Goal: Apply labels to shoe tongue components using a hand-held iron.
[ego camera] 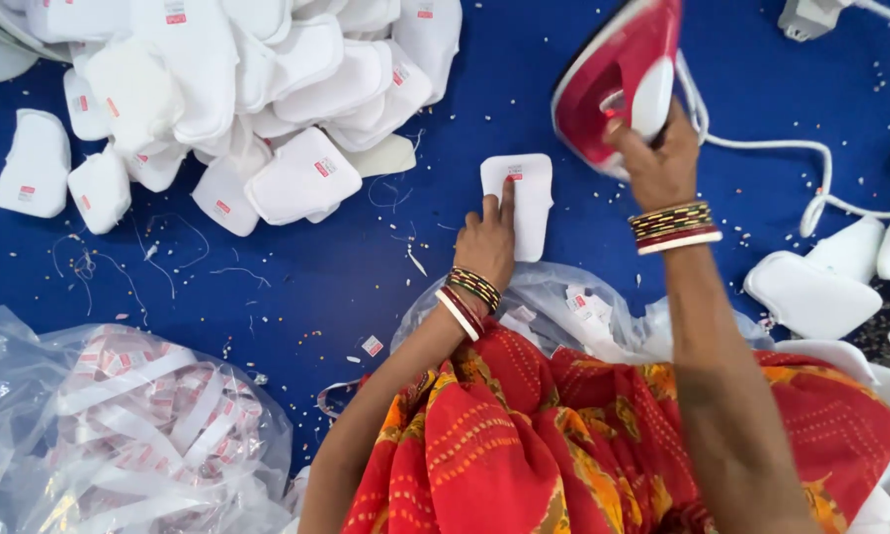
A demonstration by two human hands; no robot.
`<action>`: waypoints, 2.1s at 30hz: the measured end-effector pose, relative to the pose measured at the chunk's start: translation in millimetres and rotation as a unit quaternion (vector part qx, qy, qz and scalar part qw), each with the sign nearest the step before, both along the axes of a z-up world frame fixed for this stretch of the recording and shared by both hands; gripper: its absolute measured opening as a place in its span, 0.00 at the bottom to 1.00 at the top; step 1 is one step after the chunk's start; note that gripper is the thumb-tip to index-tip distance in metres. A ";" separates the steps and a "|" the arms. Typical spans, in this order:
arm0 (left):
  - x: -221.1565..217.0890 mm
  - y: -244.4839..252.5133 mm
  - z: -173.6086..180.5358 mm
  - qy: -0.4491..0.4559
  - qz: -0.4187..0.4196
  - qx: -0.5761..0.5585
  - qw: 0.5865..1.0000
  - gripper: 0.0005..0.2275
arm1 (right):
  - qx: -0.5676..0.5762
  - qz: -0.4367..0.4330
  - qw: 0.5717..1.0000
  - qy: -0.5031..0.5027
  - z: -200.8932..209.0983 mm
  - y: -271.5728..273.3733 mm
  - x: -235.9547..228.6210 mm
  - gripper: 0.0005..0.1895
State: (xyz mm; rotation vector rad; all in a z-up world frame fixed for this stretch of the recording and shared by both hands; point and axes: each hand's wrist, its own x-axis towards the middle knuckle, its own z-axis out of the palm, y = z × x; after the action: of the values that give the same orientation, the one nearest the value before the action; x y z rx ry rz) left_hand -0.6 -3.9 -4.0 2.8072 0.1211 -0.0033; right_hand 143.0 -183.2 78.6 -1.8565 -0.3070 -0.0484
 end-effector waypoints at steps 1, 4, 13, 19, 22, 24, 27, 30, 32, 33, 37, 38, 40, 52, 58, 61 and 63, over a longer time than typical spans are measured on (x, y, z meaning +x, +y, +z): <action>1.7 0.9 1.7 0.007 0.007 -0.007 1.000 0.39 | -0.047 -0.015 0.998 0.045 27.8 10.9 -0.8 0.27; -1.3 3.9 6.4 0.025 0.013 -0.024 0.999 0.40 | -0.273 0.013 0.961 0.041 59.6 26.6 -1.3 0.32; -5.9 9.0 9.5 0.033 0.004 -0.083 0.996 0.38 | -0.603 0.123 0.788 -0.018 29.8 69.1 -28.4 0.36; -21.6 7.6 -2.6 -0.062 0.038 -0.140 0.988 0.22 | -0.572 0.102 0.813 -0.041 26.1 81.0 -4.4 0.34; -24.0 10.7 2.9 -0.091 0.059 -0.160 0.981 0.15 | -0.554 0.092 0.827 -0.030 39.8 81.6 -5.0 0.33; -21.1 15.2 6.6 -0.099 0.066 -0.170 0.978 0.15 | -0.556 0.101 0.825 -0.019 46.0 82.0 -11.8 0.33; -30.4 15.3 7.7 -0.098 0.061 -0.194 0.974 0.14 | -0.596 0.195 0.779 0.001 42.9 82.2 -35.5 0.34; -24.9 17.2 8.2 -0.105 0.064 -0.192 0.974 0.06 | -0.584 0.171 0.793 0.017 40.2 88.5 -33.1 0.33; -25.8 15.6 5.1 -0.102 0.092 -0.217 0.966 0.08 | -0.543 0.161 0.822 -0.052 26.6 91.1 -22.3 0.34; -24.9 14.0 6.6 -0.103 0.090 -0.216 0.967 0.08 | -0.543 0.159 0.823 -0.053 29.0 96.7 -17.1 0.34; -26.2 11.1 14.3 -0.066 0.141 -0.198 0.968 0.23 | -0.558 0.147 0.817 -0.006 27.3 107.3 -9.0 0.35; -24.0 11.3 16.4 -0.074 0.145 -0.194 0.967 0.29 | -0.558 0.148 0.816 -0.009 24.5 106.7 -7.2 0.34; -19.7 13.0 20.3 -0.029 0.161 -0.206 0.965 0.29 | -0.565 0.172 0.807 -0.016 24.8 88.2 -18.7 0.32; -9.4 38.9 14.5 0.067 0.164 -0.292 0.940 0.18 | -0.484 0.075 0.870 -0.063 22.0 78.7 39.9 0.37; -42.1 157.2 82.5 -0.144 0.268 -0.272 0.913 0.14 | -0.098 0.026 0.995 0.000 0.3 43.0 48.7 0.28; -83.8 279.2 37.5 -0.275 0.245 -0.099 0.925 0.06 | -0.021 0.027 0.999 0.036 -28.1 25.2 33.8 0.32; -109.5 307.8 35.7 -0.351 0.163 -0.023 0.922 0.06 | -0.022 0.009 0.999 0.044 -35.6 21.0 18.5 0.34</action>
State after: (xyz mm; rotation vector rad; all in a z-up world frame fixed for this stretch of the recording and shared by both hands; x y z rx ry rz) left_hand -110.2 303.9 31.7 2.5233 0.3995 1.0411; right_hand 161.5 -162.3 43.0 -1.8939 -0.2655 0.0530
